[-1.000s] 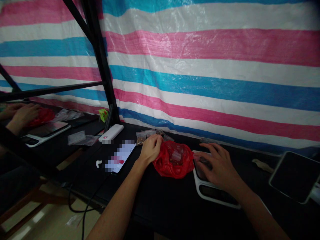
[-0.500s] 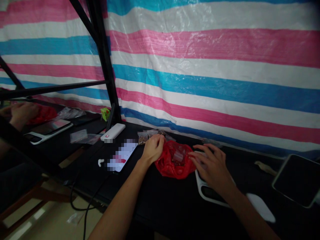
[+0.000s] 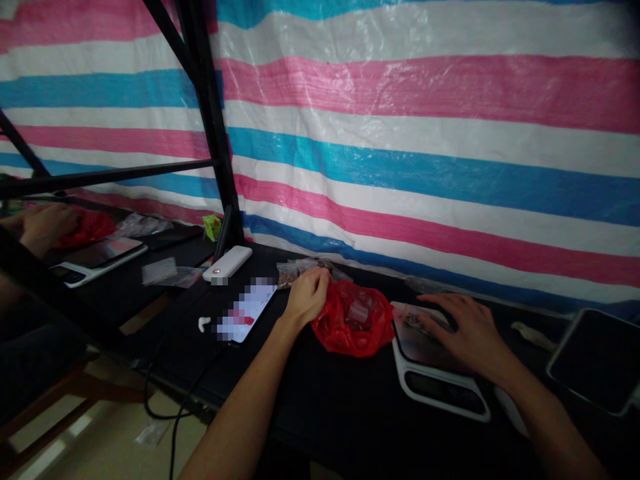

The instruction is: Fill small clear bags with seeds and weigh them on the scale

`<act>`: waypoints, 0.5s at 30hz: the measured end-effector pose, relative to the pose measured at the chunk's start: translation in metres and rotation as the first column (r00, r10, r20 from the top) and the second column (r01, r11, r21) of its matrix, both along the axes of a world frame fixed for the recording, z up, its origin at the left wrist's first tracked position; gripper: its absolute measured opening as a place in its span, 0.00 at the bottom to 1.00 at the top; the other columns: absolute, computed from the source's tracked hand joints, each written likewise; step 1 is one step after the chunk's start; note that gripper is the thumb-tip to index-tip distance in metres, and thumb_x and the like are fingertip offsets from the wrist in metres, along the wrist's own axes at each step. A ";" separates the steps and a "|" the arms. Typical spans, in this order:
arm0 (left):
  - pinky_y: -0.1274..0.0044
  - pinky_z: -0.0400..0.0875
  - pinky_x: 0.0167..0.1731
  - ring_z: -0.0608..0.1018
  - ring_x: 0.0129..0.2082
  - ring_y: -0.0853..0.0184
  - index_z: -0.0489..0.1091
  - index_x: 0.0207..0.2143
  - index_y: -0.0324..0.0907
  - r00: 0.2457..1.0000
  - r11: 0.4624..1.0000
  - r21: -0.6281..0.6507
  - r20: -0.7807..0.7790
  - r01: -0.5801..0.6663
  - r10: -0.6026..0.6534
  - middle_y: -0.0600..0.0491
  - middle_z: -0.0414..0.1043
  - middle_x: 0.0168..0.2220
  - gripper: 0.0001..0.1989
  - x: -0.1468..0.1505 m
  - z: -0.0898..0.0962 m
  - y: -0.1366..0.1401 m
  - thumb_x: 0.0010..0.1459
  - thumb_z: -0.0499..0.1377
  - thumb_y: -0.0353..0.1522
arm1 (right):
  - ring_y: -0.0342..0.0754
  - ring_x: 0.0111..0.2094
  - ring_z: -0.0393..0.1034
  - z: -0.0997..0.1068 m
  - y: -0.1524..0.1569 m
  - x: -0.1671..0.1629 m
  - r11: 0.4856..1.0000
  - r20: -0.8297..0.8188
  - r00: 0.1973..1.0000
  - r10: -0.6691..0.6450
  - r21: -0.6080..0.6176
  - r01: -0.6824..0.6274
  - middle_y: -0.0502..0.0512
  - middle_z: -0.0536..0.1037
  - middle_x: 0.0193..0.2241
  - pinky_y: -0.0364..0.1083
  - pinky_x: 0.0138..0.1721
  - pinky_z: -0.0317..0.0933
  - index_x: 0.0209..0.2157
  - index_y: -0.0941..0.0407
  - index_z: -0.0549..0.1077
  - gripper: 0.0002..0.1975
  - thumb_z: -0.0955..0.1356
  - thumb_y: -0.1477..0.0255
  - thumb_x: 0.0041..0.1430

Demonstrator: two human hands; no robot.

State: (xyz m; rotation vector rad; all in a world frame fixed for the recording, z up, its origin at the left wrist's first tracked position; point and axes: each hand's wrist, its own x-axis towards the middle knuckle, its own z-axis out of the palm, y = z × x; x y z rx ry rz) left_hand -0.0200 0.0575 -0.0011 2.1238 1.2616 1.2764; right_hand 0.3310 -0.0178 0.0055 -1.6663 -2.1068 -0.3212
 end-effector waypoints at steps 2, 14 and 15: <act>0.72 0.68 0.42 0.78 0.38 0.62 0.72 0.31 0.42 1.000 1.000 -0.002 0.006 0.007 -0.007 0.50 0.75 0.34 0.24 0.000 0.000 0.000 0.74 0.42 0.39 | 0.65 0.52 0.73 -0.004 0.001 0.002 0.999 -0.006 1.000 0.019 -0.034 -0.020 0.57 0.82 0.50 0.66 0.53 0.62 0.53 0.47 0.78 0.25 0.70 0.49 0.60; 0.73 0.69 0.41 0.78 0.37 0.63 0.72 0.32 0.43 1.000 1.000 -0.014 0.021 0.004 -0.003 0.50 0.77 0.34 0.24 0.001 0.000 0.000 0.74 0.42 0.38 | 0.56 0.52 0.75 0.004 -0.001 -0.037 0.961 -0.180 0.944 0.275 0.082 -0.264 0.57 0.80 0.51 0.56 0.53 0.69 0.57 0.47 0.75 0.16 0.66 0.65 0.71; 0.73 0.69 0.41 0.78 0.37 0.62 0.72 0.32 0.43 1.000 1.000 -0.015 0.020 0.002 -0.002 0.50 0.77 0.34 0.24 0.001 0.000 0.000 0.74 0.42 0.38 | 0.55 0.51 0.75 0.003 -0.002 -0.045 0.950 -0.116 0.944 0.308 0.088 -0.300 0.56 0.80 0.52 0.56 0.52 0.69 0.58 0.46 0.75 0.16 0.65 0.66 0.71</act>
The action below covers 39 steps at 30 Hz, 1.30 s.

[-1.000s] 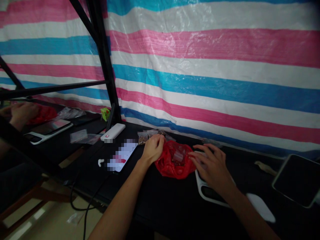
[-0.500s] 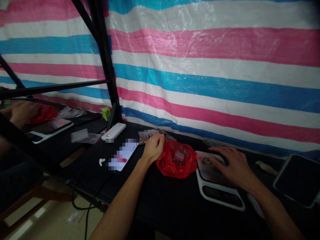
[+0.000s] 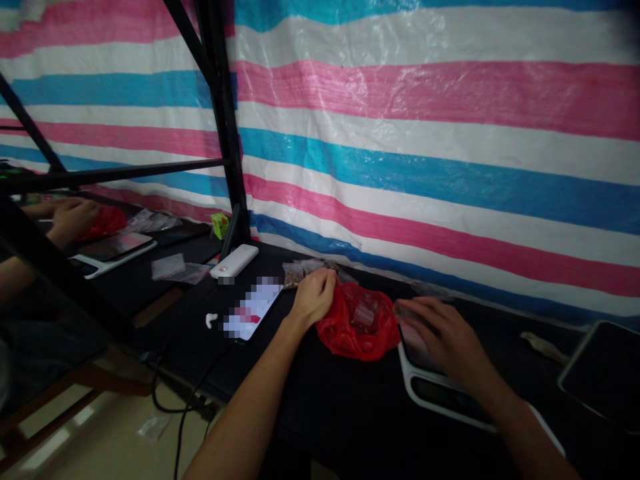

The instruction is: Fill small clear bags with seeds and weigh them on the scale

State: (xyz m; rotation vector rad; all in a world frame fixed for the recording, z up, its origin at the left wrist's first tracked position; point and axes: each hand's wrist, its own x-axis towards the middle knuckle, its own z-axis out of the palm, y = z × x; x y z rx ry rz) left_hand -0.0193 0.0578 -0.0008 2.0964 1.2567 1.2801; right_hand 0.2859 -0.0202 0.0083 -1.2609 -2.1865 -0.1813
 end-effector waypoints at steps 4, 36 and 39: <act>0.73 0.70 0.43 0.79 0.38 0.63 0.72 0.32 0.43 1.000 1.000 -0.006 0.001 0.010 -0.010 0.50 0.77 0.35 0.24 0.000 0.000 0.000 0.74 0.42 0.39 | 0.55 0.51 0.75 -0.004 -0.004 -0.027 0.996 0.148 0.986 0.079 0.034 -0.085 0.57 0.79 0.54 0.55 0.52 0.69 0.62 0.46 0.71 0.21 0.65 0.71 0.70; 0.73 0.70 0.43 0.79 0.37 0.62 0.72 0.32 0.44 0.999 0.999 -0.011 0.013 0.037 -0.037 0.50 0.77 0.34 0.25 0.000 -0.001 0.000 0.74 0.41 0.39 | 0.58 0.46 0.79 0.006 -0.006 0.013 0.972 -0.028 0.975 -0.220 -0.086 0.217 0.54 0.83 0.50 0.57 0.46 0.71 0.58 0.45 0.74 0.19 0.66 0.59 0.68; 0.72 0.69 0.43 0.78 0.37 0.62 0.72 0.31 0.44 0.999 0.999 -0.013 0.009 0.040 -0.040 0.50 0.77 0.34 0.25 0.000 -0.001 -0.001 0.74 0.41 0.39 | 0.56 0.42 0.80 0.006 -0.004 0.025 0.953 0.043 0.967 -0.250 -0.164 0.254 0.54 0.83 0.48 0.54 0.40 0.73 0.53 0.46 0.77 0.17 0.66 0.57 0.68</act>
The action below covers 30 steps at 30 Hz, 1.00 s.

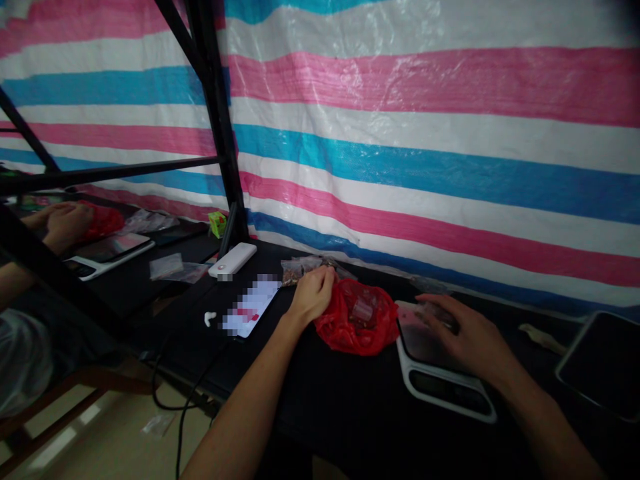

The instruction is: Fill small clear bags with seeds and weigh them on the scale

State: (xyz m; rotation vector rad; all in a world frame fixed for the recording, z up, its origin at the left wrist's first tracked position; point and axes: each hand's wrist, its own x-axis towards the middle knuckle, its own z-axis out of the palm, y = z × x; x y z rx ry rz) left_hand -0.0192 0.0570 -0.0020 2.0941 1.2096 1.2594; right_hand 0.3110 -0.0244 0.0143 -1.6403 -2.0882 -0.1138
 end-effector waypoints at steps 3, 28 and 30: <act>0.73 0.69 0.43 0.78 0.37 0.62 0.73 0.31 0.44 1.000 1.000 -0.006 0.001 0.003 -0.003 0.50 0.77 0.34 0.26 0.000 0.000 0.000 0.74 0.41 0.40 | 0.58 0.47 0.78 -0.001 0.002 -0.003 0.999 0.076 0.997 0.027 0.028 -0.029 0.57 0.80 0.52 0.56 0.44 0.72 0.54 0.48 0.78 0.19 0.66 0.56 0.67; 0.73 0.69 0.42 0.78 0.37 0.63 0.72 0.31 0.43 1.000 1.000 0.008 -0.007 0.010 -0.009 0.51 0.76 0.33 0.22 0.002 0.000 -0.001 0.74 0.43 0.38 | 0.59 0.57 0.71 -0.014 0.009 -0.035 0.985 0.236 0.968 0.080 0.128 -0.113 0.51 0.85 0.47 0.63 0.56 0.52 0.50 0.47 0.79 0.16 0.63 0.71 0.68; 0.73 0.69 0.43 0.78 0.37 0.63 0.72 0.31 0.43 1.000 1.000 0.008 -0.006 0.012 -0.012 0.51 0.76 0.33 0.23 0.001 0.000 0.000 0.74 0.43 0.38 | 0.59 0.55 0.73 -0.013 0.009 -0.034 0.979 0.232 0.970 0.076 0.164 -0.117 0.52 0.85 0.46 0.63 0.55 0.52 0.50 0.47 0.79 0.15 0.64 0.71 0.69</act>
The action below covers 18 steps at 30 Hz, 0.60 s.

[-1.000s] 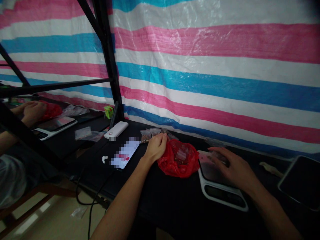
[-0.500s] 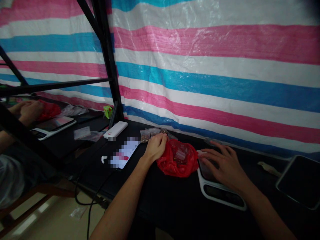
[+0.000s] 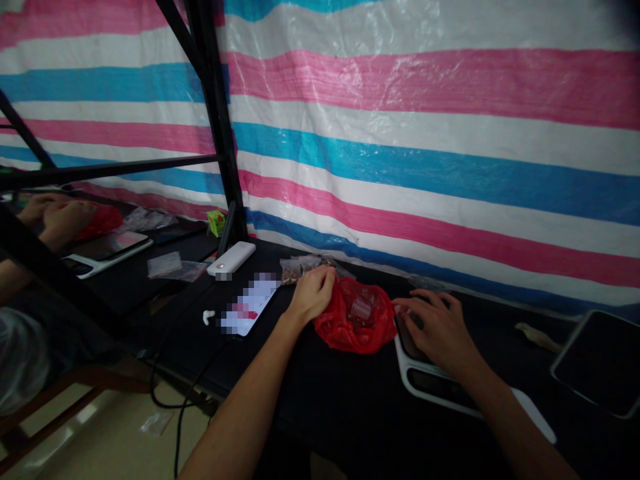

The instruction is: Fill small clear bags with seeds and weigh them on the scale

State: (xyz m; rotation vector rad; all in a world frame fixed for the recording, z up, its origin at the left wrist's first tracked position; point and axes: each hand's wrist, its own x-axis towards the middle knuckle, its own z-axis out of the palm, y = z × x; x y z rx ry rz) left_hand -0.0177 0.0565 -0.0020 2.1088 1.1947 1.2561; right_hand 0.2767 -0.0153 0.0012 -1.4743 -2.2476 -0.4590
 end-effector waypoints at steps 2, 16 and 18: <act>0.73 0.69 0.43 0.78 0.37 0.63 0.72 0.31 0.43 1.000 1.000 0.004 -0.004 0.003 -0.003 0.51 0.76 0.34 0.23 0.000 0.000 0.001 0.74 0.43 0.38 | 0.59 0.52 0.74 0.003 -0.002 -0.003 0.998 -0.024 1.000 0.007 0.068 -0.005 0.53 0.85 0.45 0.62 0.54 0.51 0.50 0.48 0.79 0.14 0.64 0.70 0.69; 0.73 0.68 0.42 0.78 0.36 0.62 0.71 0.31 0.44 0.999 1.000 -0.007 -0.030 -0.019 0.018 0.51 0.75 0.33 0.24 0.000 -0.001 0.001 0.74 0.42 0.40 | 0.60 0.56 0.73 0.023 -0.013 -0.009 0.977 -0.186 0.983 -0.005 0.210 0.045 0.55 0.81 0.53 0.61 0.58 0.53 0.54 0.47 0.75 0.14 0.65 0.65 0.70; 0.73 0.68 0.43 0.78 0.36 0.63 0.71 0.31 0.44 1.000 1.000 -0.009 -0.025 -0.019 0.018 0.51 0.75 0.33 0.24 0.000 -0.001 0.002 0.74 0.42 0.40 | 0.61 0.55 0.74 0.026 -0.010 0.015 0.986 -0.195 0.981 -0.027 0.156 0.059 0.57 0.81 0.52 0.61 0.55 0.58 0.55 0.48 0.75 0.17 0.65 0.61 0.69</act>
